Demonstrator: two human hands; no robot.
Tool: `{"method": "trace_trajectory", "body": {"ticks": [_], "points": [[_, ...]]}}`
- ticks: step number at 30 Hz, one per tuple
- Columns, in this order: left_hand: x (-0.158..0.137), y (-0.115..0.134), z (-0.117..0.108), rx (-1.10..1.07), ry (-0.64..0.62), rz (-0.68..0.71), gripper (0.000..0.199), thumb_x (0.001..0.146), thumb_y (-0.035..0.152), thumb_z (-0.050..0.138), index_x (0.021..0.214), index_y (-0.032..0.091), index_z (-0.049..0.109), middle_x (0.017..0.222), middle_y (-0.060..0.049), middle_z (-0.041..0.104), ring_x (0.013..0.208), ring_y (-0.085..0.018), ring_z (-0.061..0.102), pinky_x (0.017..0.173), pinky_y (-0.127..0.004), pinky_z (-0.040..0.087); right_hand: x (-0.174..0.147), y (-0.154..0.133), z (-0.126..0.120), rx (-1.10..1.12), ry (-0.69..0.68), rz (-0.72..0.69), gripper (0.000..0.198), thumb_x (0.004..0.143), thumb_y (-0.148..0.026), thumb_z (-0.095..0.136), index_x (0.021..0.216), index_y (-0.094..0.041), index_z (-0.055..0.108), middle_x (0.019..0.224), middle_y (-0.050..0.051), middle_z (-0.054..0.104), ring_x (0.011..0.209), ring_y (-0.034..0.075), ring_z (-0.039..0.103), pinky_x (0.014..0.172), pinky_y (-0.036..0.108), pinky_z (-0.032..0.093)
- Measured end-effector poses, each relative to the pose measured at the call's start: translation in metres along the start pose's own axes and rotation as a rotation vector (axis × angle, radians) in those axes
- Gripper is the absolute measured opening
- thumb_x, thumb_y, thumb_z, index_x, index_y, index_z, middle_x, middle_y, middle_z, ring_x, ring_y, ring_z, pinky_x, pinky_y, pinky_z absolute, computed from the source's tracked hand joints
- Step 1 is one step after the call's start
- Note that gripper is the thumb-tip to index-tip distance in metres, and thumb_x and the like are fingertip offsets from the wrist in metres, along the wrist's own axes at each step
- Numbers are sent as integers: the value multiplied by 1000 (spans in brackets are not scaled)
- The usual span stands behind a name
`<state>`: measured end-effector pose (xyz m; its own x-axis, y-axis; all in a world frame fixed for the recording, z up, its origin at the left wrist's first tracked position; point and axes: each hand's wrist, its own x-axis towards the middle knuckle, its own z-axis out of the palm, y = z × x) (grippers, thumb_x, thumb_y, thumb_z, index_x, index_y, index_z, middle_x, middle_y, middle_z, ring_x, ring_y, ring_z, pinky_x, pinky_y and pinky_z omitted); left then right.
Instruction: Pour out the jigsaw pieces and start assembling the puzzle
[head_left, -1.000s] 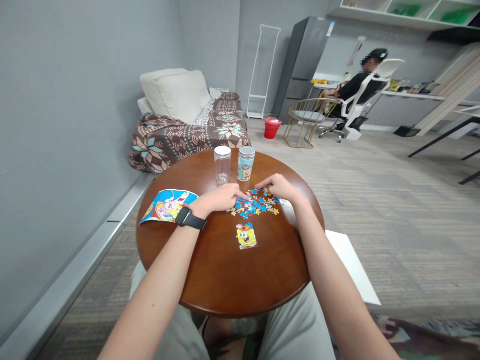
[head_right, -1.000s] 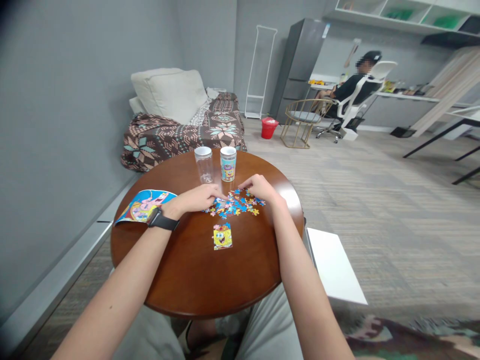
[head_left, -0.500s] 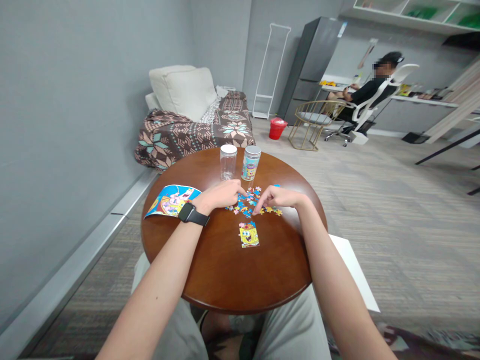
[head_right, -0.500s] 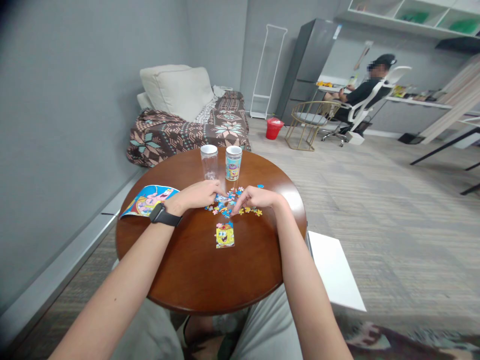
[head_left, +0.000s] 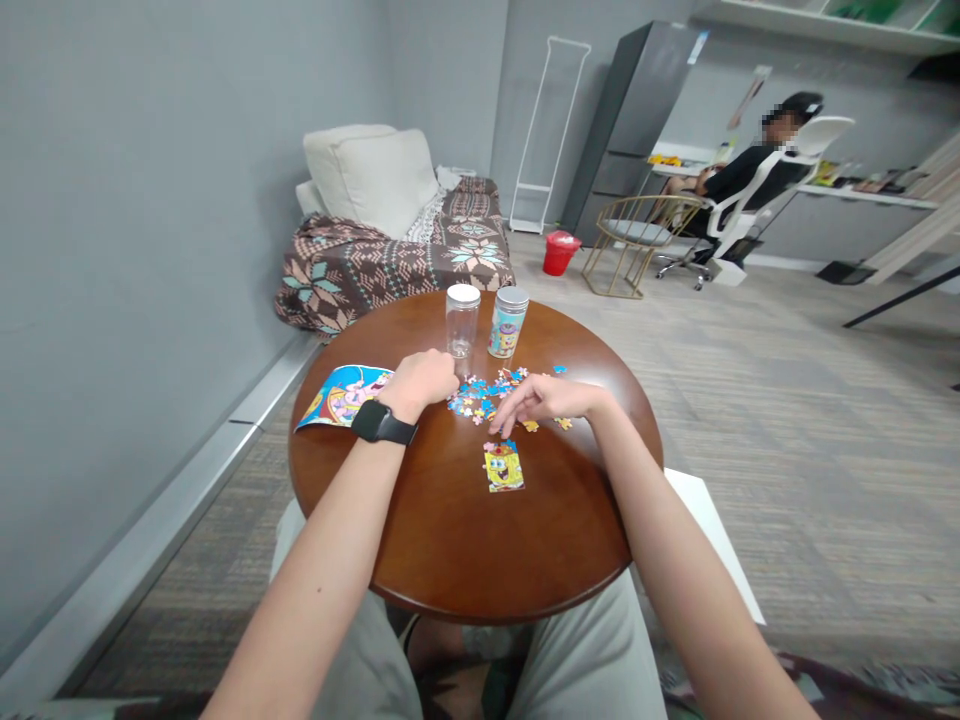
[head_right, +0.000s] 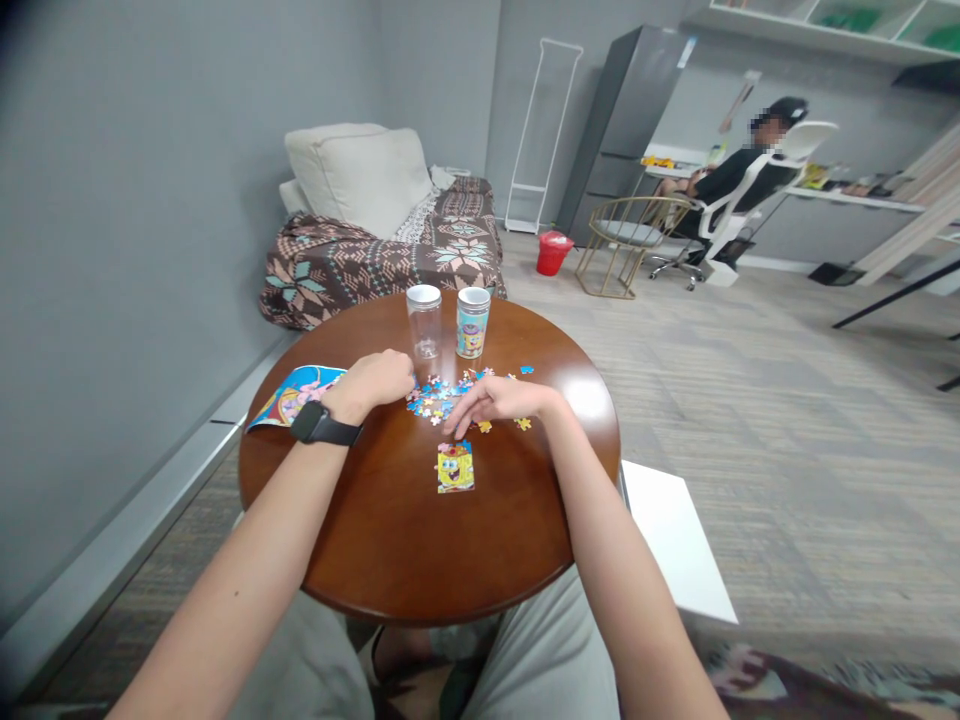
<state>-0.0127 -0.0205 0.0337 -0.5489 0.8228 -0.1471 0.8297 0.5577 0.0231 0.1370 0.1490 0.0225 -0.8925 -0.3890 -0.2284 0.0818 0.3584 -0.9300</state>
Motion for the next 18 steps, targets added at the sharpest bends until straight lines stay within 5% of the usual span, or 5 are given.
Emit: {"method": "trace_trajectory", "body": {"ticks": [3,12,18], "points": [[2,3,3,-10,-38,-18,38,79,22,48,107,9,71,104,-23,71,98,-29,69,80,-31,52,5,4,2,46,-42,25,39,70,-8,51,102,-12,73,108,10,74,93,17,72,85,27,52],[6,7,5,-32,10,105,35,85,20,42,101,13,72,104,-18,72,93,-25,70,77,-27,50,-2,20,-15,-5,365,74,40,61,-3,48,91,-11,74,92,8,76,87,18,71,79,26,54],[8,-2,7,-63,-111,243,30,78,23,46,79,16,75,83,-13,74,69,-22,68,60,-27,45,-2,8,-7,25,173,11,35,64,-5,50,90,-11,73,90,7,76,81,15,71,79,26,53]]}}
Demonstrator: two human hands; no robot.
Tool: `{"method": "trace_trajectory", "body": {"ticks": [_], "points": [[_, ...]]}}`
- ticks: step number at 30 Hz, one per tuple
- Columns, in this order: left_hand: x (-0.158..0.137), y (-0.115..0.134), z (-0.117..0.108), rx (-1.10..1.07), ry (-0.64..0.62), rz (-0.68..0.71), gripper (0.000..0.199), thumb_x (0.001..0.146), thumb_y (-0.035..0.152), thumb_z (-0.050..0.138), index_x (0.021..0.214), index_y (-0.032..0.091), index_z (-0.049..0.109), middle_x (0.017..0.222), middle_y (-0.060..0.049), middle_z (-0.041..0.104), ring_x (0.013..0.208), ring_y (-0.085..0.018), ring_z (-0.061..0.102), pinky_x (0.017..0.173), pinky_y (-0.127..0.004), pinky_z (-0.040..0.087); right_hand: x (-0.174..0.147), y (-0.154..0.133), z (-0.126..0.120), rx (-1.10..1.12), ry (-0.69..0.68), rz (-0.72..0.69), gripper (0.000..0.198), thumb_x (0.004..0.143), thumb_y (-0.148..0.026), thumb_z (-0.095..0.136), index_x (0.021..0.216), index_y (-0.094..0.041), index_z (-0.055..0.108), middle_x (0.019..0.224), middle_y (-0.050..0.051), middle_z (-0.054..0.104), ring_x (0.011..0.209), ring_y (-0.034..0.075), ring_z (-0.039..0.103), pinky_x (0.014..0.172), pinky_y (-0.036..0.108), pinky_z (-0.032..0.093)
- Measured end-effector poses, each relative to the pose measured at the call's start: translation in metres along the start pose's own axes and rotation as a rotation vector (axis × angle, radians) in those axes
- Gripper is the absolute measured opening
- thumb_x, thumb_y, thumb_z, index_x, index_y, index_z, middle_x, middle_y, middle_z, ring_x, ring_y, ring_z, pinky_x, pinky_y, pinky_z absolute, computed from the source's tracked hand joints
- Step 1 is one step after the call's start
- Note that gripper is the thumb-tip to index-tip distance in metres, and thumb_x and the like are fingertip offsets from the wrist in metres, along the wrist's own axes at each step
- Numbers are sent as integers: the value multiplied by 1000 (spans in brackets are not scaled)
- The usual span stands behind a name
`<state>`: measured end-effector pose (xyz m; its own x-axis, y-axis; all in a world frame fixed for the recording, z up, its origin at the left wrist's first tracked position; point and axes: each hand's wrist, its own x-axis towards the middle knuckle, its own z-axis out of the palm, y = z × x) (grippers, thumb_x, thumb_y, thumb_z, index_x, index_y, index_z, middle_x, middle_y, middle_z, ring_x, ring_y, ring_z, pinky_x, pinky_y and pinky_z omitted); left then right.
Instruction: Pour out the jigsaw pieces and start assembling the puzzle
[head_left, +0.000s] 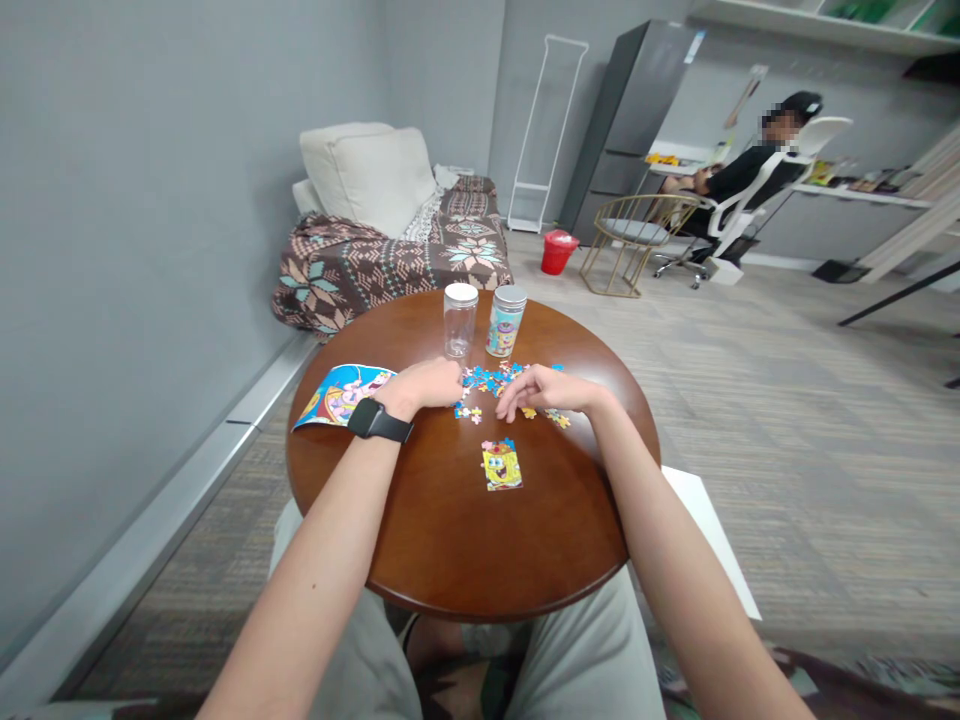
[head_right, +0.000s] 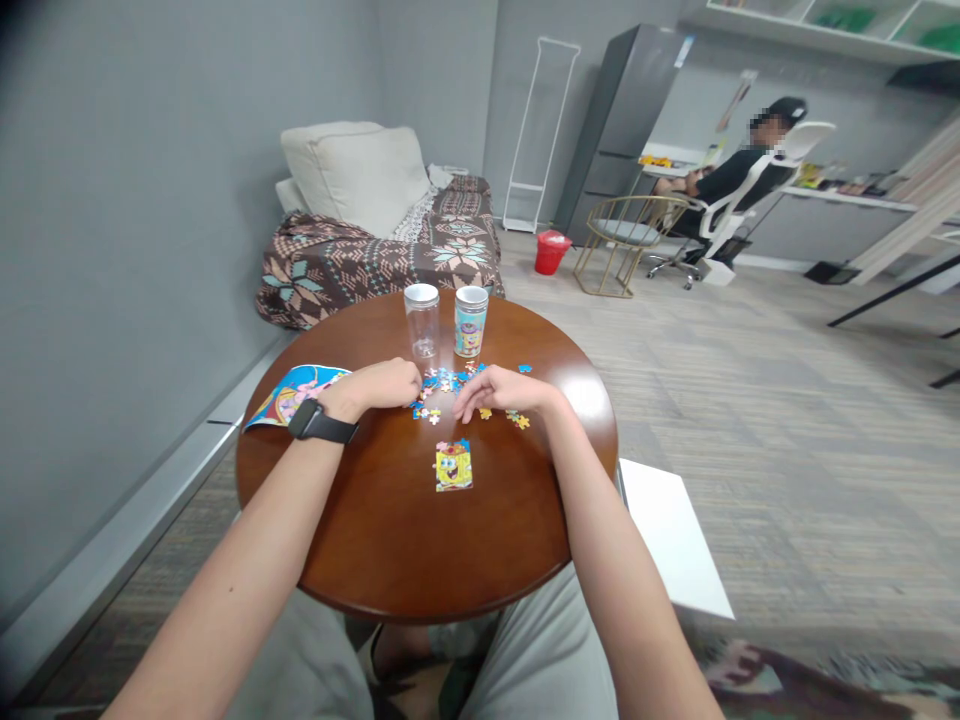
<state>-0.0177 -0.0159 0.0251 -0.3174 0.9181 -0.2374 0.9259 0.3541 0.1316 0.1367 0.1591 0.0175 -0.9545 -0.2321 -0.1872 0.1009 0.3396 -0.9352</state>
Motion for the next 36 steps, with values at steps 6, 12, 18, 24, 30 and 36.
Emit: {"method": "trace_trajectory", "body": {"ticks": [6,12,18,24,30,36], "points": [[2,3,3,-66,-73,16,24,68,20,50,72,17,74,73,-9,73,60,-18,62,57,-27,41,-4,-3,1,22,-215,81,41,65,-4,47,97,-11,72,100,8,75,84,13,71,79,23,52],[3,5,1,-48,68,104,32,76,17,41,79,16,73,86,-11,75,71,-18,65,66,-27,44,-1,7,-3,54,46,52,35,63,-4,53,93,-11,70,92,7,75,80,14,70,76,25,53],[9,8,5,-275,-96,299,27,67,9,42,63,18,68,78,-2,74,75,-14,65,72,-22,46,0,7,-6,82,248,-12,29,68,-5,60,94,-11,69,84,6,74,79,16,69,79,29,54],[13,11,13,-193,-23,236,26,76,13,41,72,18,67,83,-5,73,76,-17,65,71,-25,45,3,13,-9,45,376,7,25,69,-2,61,90,-13,69,85,5,74,84,16,69,83,28,54],[13,10,14,-122,187,256,26,85,16,37,91,17,63,96,-9,67,87,-20,62,77,-29,45,0,15,-12,-6,413,3,28,68,-2,61,92,-13,68,89,6,73,86,16,68,77,27,54],[13,15,9,-514,248,206,18,90,19,44,95,16,61,90,-5,66,83,-17,61,76,-27,47,-2,10,-8,-44,373,18,31,66,-1,58,92,-13,68,88,7,73,85,16,68,70,24,52]]}}
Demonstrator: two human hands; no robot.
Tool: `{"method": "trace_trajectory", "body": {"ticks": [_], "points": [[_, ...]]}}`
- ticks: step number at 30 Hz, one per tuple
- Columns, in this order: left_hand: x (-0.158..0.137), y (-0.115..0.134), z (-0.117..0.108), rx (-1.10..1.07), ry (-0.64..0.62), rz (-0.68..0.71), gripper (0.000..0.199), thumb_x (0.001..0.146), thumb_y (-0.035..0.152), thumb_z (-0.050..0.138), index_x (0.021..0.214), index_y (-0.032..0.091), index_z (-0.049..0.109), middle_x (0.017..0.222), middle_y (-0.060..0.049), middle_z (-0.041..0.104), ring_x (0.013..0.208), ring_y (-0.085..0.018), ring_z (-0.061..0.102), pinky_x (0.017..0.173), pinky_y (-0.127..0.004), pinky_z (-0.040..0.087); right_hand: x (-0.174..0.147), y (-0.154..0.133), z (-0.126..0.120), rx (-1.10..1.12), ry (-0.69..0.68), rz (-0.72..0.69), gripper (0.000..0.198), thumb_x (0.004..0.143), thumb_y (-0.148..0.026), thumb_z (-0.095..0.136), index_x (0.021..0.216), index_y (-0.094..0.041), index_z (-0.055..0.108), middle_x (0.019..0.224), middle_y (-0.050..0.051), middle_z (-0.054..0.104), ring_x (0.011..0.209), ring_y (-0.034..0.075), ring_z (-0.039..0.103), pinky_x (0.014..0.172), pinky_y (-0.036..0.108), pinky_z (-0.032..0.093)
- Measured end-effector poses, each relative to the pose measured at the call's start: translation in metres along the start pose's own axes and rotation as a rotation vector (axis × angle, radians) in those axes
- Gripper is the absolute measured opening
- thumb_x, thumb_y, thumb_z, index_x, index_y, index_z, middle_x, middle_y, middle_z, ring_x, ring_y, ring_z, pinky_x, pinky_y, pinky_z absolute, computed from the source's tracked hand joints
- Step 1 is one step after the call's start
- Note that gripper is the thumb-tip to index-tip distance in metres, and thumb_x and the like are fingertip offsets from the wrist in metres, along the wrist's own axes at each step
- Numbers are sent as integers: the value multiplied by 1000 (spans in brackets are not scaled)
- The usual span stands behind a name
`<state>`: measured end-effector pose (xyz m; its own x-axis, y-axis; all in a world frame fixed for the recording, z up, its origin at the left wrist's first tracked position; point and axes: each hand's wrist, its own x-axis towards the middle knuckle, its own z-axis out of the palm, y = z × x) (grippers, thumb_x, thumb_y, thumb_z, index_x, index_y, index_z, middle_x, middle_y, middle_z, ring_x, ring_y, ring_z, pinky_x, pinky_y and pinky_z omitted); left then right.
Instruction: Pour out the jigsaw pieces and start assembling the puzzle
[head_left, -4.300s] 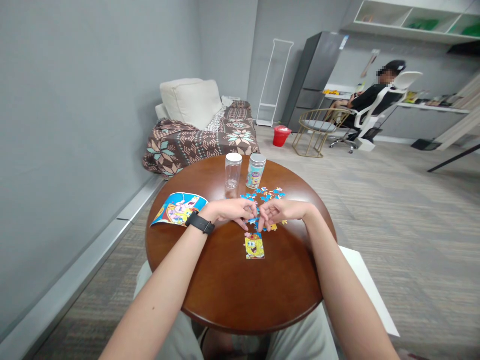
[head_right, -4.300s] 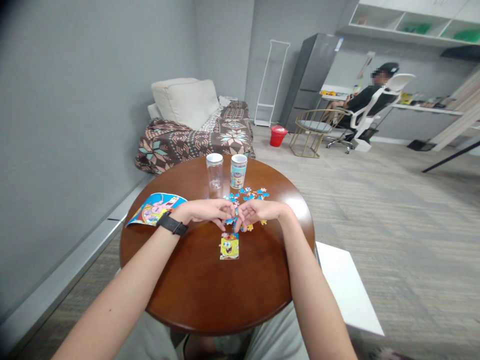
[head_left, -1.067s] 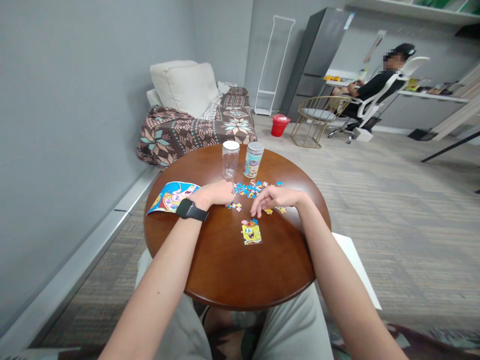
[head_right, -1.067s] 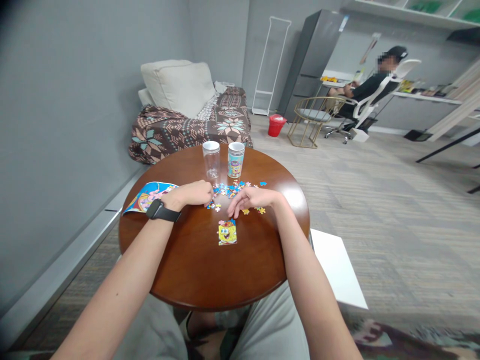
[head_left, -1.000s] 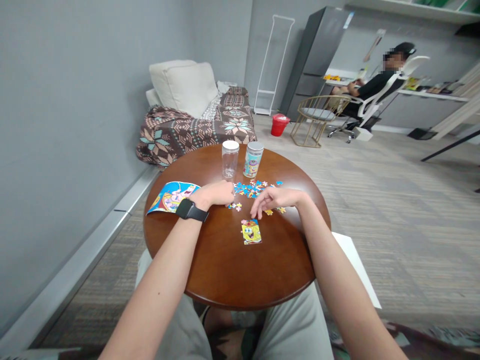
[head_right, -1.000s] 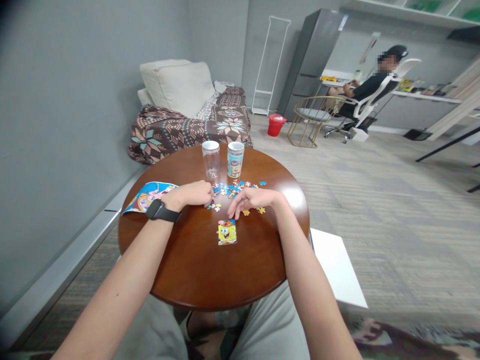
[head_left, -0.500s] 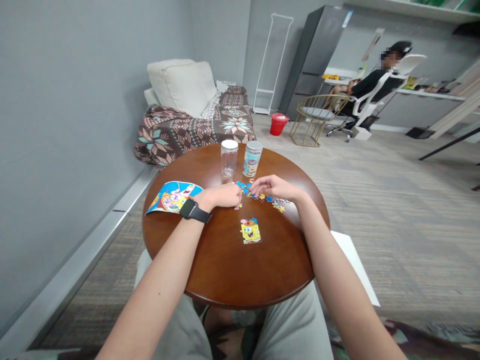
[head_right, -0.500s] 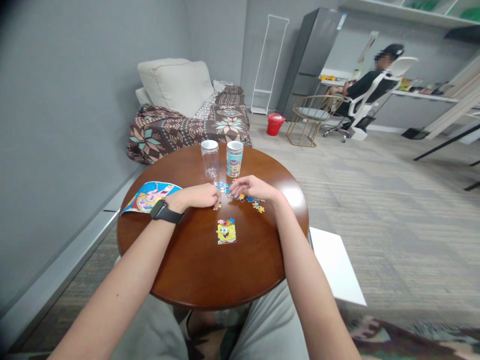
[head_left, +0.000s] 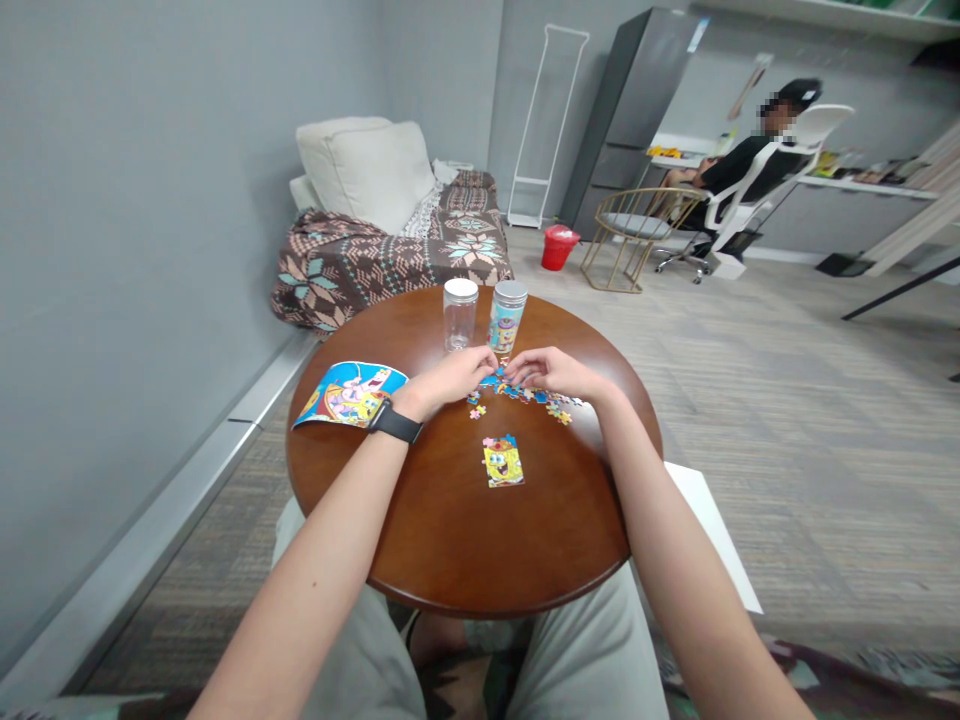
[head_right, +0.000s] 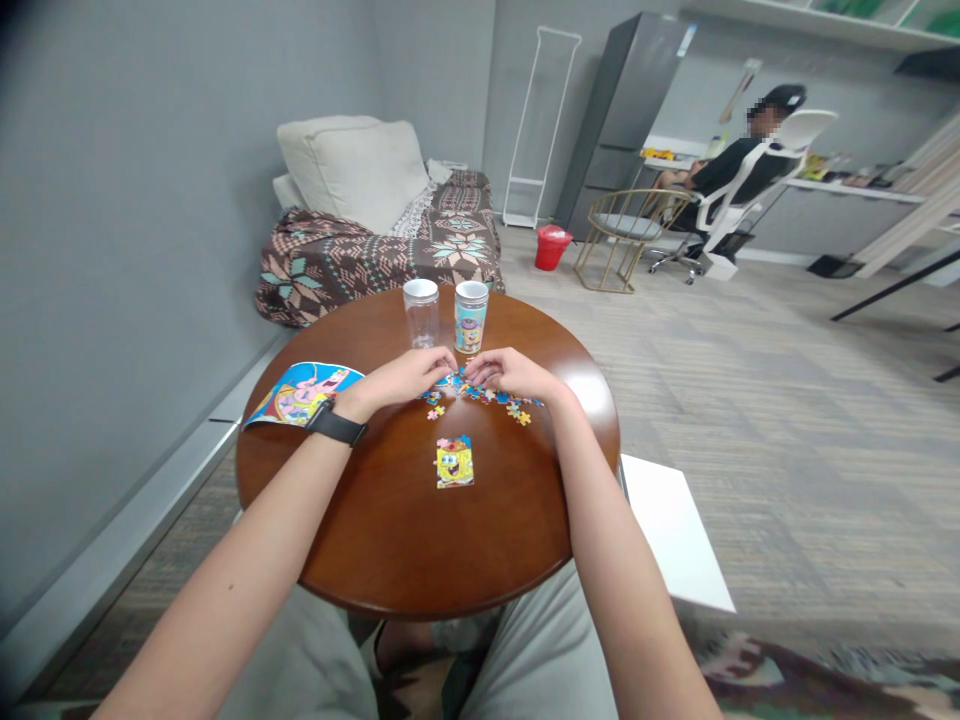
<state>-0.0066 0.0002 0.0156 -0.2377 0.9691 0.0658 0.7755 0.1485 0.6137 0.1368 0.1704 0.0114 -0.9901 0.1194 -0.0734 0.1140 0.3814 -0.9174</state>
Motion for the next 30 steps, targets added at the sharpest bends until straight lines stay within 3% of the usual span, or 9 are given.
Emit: {"method": "trace_trajectory", "body": {"ticks": [5,11,18,25,30], "points": [[0,2,0,-525,-5,-164,8,83,16,62,91,14,60,69,1,61,56,-9,55,56,-21,44,2,-4,5,-139,69,-49,18,75,-17,61,91,-13,69,87,7,73,80,17,65,70,26,51],[-1,9,2,-787,120,-316,10,79,3,64,83,11,59,66,2,60,55,-7,57,61,-23,50,9,-3,18,-276,85,-167,31,83,-39,59,94,-12,69,83,5,70,72,15,60,69,28,48],[-2,12,0,-784,154,-286,28,66,-14,60,81,10,60,73,0,62,65,-8,60,66,-23,50,10,-2,21,-329,70,-179,33,83,-43,59,94,-12,66,78,5,66,70,15,56,69,27,45],[-5,15,-1,-741,112,-289,22,68,-6,66,83,10,61,74,1,62,62,-8,60,62,-23,50,10,-3,22,-326,75,-179,34,83,-47,57,83,-13,62,70,2,60,64,13,51,63,25,41],[-4,14,-1,-730,66,-299,19,72,1,69,84,12,58,68,4,60,55,-7,60,60,-24,51,9,-4,22,-317,44,-150,20,80,-36,59,78,-16,56,66,0,59,62,12,51,61,24,41]]}}
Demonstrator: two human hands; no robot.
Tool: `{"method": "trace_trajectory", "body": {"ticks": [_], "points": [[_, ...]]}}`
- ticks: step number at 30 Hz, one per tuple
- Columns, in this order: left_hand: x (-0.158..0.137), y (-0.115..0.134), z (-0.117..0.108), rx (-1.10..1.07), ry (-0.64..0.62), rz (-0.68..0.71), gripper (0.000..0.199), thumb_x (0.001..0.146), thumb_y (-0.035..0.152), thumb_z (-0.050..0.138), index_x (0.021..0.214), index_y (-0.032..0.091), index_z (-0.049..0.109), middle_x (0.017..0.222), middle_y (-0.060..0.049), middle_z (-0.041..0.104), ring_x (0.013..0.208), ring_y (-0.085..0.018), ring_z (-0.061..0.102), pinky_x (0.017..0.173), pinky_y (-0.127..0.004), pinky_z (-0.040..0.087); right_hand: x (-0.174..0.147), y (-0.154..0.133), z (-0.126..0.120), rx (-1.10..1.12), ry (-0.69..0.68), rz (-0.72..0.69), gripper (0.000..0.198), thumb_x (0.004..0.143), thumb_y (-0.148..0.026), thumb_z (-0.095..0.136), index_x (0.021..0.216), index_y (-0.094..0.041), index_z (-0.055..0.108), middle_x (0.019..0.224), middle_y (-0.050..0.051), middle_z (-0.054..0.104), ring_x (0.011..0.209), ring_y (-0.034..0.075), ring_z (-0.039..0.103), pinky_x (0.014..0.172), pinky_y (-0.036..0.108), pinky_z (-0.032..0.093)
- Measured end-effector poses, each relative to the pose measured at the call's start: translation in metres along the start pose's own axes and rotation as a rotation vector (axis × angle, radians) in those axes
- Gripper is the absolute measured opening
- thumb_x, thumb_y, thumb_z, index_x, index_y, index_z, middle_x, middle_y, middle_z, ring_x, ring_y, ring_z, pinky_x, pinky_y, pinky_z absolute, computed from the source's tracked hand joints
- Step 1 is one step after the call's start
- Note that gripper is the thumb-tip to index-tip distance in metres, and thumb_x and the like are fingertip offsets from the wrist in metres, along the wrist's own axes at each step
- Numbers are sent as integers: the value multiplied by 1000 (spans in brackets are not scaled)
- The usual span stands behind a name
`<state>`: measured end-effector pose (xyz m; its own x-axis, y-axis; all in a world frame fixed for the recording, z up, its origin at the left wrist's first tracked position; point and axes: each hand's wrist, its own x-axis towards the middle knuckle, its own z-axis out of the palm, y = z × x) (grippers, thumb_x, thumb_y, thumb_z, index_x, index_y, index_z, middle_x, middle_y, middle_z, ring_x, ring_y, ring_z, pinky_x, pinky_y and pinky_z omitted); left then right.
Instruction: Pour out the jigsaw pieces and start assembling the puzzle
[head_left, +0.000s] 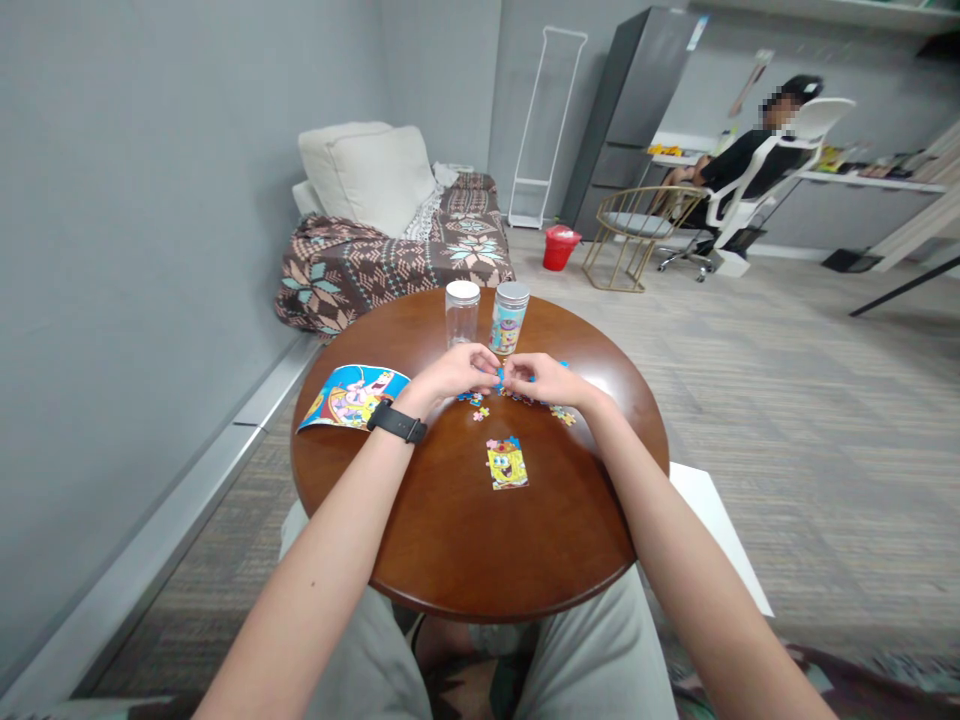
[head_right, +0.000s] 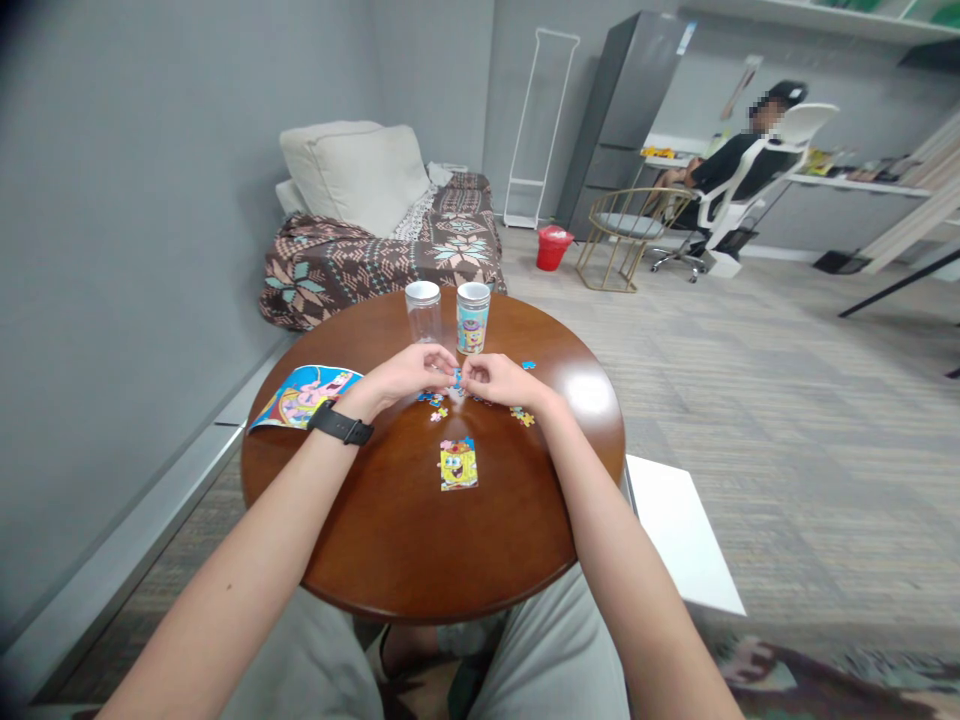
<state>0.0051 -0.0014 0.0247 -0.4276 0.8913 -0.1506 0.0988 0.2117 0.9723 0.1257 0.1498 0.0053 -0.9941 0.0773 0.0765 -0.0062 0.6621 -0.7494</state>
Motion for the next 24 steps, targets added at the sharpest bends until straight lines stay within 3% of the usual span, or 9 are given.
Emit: {"method": "trace_trajectory", "body": {"ticks": [3,8,11,15,21,24], "points": [[1,-1,0,38,-10,0,19,73,4,70,84,13,58,64,5,59,50,-7,57,56,-22,49,-2,0,-1,67,-17,3,11,74,-25,58,79,-17,53,68,0,62,63,13,54,62,24,43],[1,0,-2,148,28,-35,10,77,15,70,78,13,60,56,3,59,47,-7,53,47,-19,39,-4,0,-4,98,-14,-2,13,68,-18,54,81,-17,53,70,0,61,61,11,53,59,23,43],[-1,0,-4,208,-38,-161,23,75,28,74,67,13,60,53,0,62,45,-8,53,42,-19,33,-5,-2,-7,63,-20,7,16,69,-19,54,84,-15,56,69,0,60,59,11,51,58,23,42],[-5,-2,-5,216,-160,-301,36,71,44,76,65,12,61,59,-6,68,54,-13,65,47,-18,42,-6,-4,-11,10,-44,42,22,72,-20,52,90,-13,62,66,0,60,57,11,53,57,23,42],[-3,0,-1,156,-141,-232,32,71,39,77,67,13,59,64,-6,69,58,-14,67,54,-22,49,-11,0,-18,-66,-32,84,27,74,-19,50,91,-13,69,63,0,64,57,12,56,58,23,42],[1,0,-3,165,-25,-134,23,79,29,70,68,14,55,62,-3,66,56,-11,62,53,-20,46,-11,3,-20,-26,-77,116,29,76,-20,50,95,-12,71,66,2,67,59,13,57,57,23,43]]}}
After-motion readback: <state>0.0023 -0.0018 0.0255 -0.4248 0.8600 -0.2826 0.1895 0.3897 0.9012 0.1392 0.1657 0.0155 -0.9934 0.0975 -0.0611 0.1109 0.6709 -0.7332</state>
